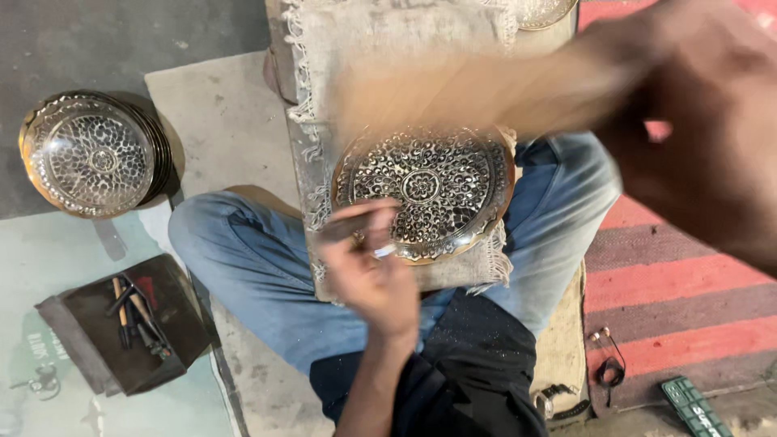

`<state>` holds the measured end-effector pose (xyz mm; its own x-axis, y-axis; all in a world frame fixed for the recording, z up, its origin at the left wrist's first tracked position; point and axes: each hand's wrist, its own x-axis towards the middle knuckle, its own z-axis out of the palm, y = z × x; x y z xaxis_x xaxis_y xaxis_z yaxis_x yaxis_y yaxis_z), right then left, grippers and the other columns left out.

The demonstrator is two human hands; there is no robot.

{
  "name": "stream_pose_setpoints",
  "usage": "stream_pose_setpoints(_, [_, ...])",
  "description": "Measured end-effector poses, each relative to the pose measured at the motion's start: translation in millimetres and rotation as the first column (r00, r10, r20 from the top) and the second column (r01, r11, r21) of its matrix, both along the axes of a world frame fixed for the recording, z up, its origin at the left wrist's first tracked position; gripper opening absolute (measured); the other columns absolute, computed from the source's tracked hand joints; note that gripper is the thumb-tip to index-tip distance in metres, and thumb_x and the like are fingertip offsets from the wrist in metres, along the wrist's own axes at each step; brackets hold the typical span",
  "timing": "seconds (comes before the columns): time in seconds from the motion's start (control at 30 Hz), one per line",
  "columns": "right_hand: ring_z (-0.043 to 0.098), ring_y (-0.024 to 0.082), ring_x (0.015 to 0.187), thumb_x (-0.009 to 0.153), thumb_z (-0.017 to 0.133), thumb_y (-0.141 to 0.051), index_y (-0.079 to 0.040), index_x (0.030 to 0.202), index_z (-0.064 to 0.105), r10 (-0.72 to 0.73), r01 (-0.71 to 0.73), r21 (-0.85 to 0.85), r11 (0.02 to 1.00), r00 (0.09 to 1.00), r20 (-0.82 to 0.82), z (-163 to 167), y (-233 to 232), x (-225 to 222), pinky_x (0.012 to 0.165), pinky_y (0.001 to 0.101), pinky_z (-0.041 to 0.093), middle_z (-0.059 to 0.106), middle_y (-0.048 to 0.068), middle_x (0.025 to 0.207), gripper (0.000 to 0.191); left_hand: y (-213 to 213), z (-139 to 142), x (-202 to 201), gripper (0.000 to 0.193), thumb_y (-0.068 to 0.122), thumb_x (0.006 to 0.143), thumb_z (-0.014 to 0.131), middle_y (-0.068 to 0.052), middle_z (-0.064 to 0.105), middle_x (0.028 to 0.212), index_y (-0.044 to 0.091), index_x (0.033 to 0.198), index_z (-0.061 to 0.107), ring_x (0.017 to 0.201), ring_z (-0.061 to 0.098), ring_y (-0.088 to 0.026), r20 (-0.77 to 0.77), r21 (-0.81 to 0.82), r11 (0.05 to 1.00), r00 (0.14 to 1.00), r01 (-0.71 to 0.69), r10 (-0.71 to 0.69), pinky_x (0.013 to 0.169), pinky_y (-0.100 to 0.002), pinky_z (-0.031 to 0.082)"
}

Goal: The person sits cross-legged on the floor with a decorative metal plate resting on a cushioned lap board. They hold a small punch against the plate's patterned surface with one hand and strike it with a wooden mallet with the other, repositioning the punch repeatedly across the plate, and briefly retie a cord securing the plate before resuming hammering.

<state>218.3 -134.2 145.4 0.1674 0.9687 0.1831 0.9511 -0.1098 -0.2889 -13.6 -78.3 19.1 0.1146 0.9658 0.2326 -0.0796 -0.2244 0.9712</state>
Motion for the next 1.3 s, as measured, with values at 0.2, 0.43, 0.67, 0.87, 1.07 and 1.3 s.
stream_pose_setpoints(0.2, [0.065, 0.013, 0.090, 0.095, 0.080, -0.013, 0.001, 0.127, 0.061, -0.336, 0.337, -0.107, 0.935, 0.754, -0.564, -28.7, -47.7, 16.8, 0.080, 0.0294, 0.052, 0.067, 0.008, 0.101, 0.039, 45.6, 12.4, -52.0, 0.018, -0.002, 0.112, 0.062, -0.018, 0.068, 0.110, -0.004, 0.124, 0.049, 0.099, 0.074, -0.023, 0.033, 0.051, 0.995, 0.996, -0.086, 0.084, 0.092, -0.034, 0.067])
stream_pose_setpoints(0.43, [0.066, 0.010, 0.090, 0.088, 0.083, -0.007, -0.002, 0.110, 0.062, -0.265, 0.415, -0.004, 0.910, 0.574, -0.775, -84.1, -42.6, -30.7, 0.082, 0.0261, 0.056, 0.068, 0.003, 0.099, 0.031, 72.1, 30.0, -81.8, 0.014, 0.003, 0.102, 0.072, -0.009, 0.078, 0.104, -0.003, 0.111, 0.064, 0.089, 0.071, -0.014, -0.471, -0.092, 0.986, 0.867, 0.136, -0.164, 0.068, -0.023, 0.053])
stream_pose_setpoints(0.67, [0.058, 0.009, 0.085, 0.089, 0.081, 0.002, -0.001, 0.109, 0.063, -0.229, 0.454, 0.059, 0.889, 0.553, -0.801, -102.6, -11.7, -52.5, 0.078, 0.0247, 0.049, 0.062, 0.003, 0.095, 0.028, 74.0, 26.0, -74.5, 0.022, 0.006, 0.092, 0.077, -0.012, 0.077, 0.100, -0.002, 0.110, 0.066, 0.089, 0.078, -0.018, -0.612, -0.037, 0.963, 0.755, 0.267, -0.233, 0.076, -0.031, 0.062])
stream_pose_setpoints(0.87, [0.065, 0.009, 0.088, 0.091, 0.079, 0.004, -0.001, 0.103, 0.061, -0.214, 0.447, 0.044, 0.894, 0.510, -0.833, -104.9, -9.5, -45.2, 0.081, 0.0253, 0.054, 0.071, 0.003, 0.097, 0.022, 77.2, 27.7, -72.8, 0.025, 0.007, 0.089, 0.079, -0.013, 0.077, 0.094, -0.001, 0.109, 0.067, 0.084, 0.079, -0.021, -0.648, -0.075, 0.958, 0.717, 0.277, -0.258, 0.073, -0.034, 0.060])
stream_pose_setpoints(1.07, [0.063, 0.009, 0.082, 0.092, 0.080, 0.004, -0.001, 0.102, 0.062, -0.224, 0.459, 0.039, 0.888, 0.503, -0.835, -110.3, -14.5, -46.9, 0.073, 0.0239, 0.051, 0.069, 0.003, 0.094, 0.021, 73.0, 32.0, -73.3, 0.023, 0.007, 0.091, 0.078, -0.013, 0.077, 0.097, -0.002, 0.110, 0.067, 0.087, 0.078, -0.021, -0.685, 0.017, 0.966, 0.707, 0.257, -0.176, 0.076, -0.033, 0.061])
stream_pose_setpoints(1.3, [0.063, 0.008, 0.078, 0.090, 0.083, 0.000, -0.002, 0.113, 0.059, -0.257, 0.468, 0.005, 0.884, 0.495, -0.830, -85.5, -20.8, -34.5, 0.070, 0.0241, 0.053, 0.064, 0.002, 0.092, 0.033, 12.3, 38.9, -50.2, 0.018, 0.006, 0.099, 0.071, -0.011, 0.075, 0.104, 0.002, 0.114, 0.062, 0.095, 0.076, -0.014, -0.080, -0.189, 0.971, 0.984, 0.143, -0.161, 0.083, -0.030, 0.065])
